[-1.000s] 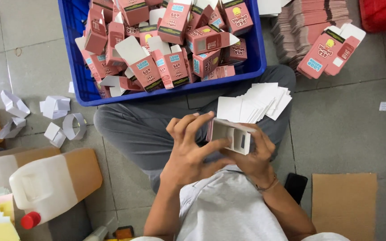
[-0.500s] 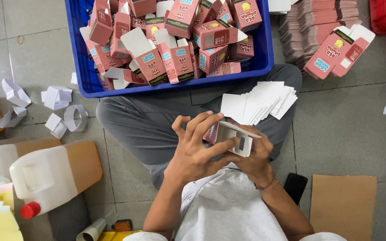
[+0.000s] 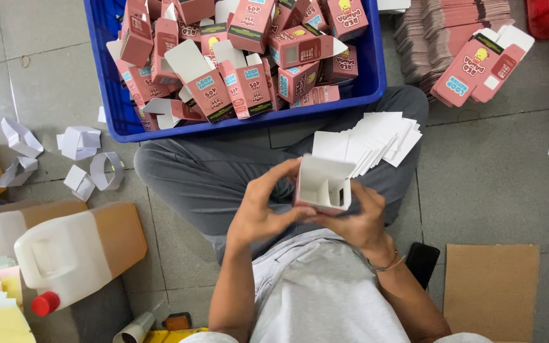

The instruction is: Folding flat cardboard templates into boxes, folding small paper slips, and inserting them into the boxes before placing them in a bin.

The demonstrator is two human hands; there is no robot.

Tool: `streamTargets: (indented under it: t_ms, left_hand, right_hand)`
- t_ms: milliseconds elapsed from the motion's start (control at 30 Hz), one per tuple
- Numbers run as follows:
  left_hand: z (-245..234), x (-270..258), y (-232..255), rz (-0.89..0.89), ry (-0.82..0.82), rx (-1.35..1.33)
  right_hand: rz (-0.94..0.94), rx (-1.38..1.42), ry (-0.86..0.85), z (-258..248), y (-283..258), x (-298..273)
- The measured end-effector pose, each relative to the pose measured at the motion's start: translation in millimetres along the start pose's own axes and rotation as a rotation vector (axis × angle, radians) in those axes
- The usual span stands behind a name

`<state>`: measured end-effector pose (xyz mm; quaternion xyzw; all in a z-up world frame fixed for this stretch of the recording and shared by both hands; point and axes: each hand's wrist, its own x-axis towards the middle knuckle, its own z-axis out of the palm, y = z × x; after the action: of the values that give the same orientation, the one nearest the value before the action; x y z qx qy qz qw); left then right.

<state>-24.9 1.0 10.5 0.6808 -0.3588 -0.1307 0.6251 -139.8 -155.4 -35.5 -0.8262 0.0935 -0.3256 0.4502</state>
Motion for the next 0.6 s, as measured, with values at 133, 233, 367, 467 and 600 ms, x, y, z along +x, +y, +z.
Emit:
streamTargets:
  t_ms: [133,233,367,467,600]
  left_hand:
    - [-3,2,-22,-0.118,0.032,-0.151]
    - [-5,12,-34,-0.183,0.111,-0.268]
    - [-23,60,-47,-0.173,0.243,-0.195]
    - [-41,138,-72,-0.140,0.305,-0.046]
    - [-48,244,-118,-0.064,0.487,0.190]
  right_hand:
    - [0.138,0.133,-0.047,-10,14,-4]
    - [0.191,0.207,-0.086,-21,30,-5]
    - [0.298,0.126,-0.036,-32,51,-8]
    - [0.365,0.036,-0.035,-45,50,2]
    - [0.508,-0.068,-0.065,-58,59,2]
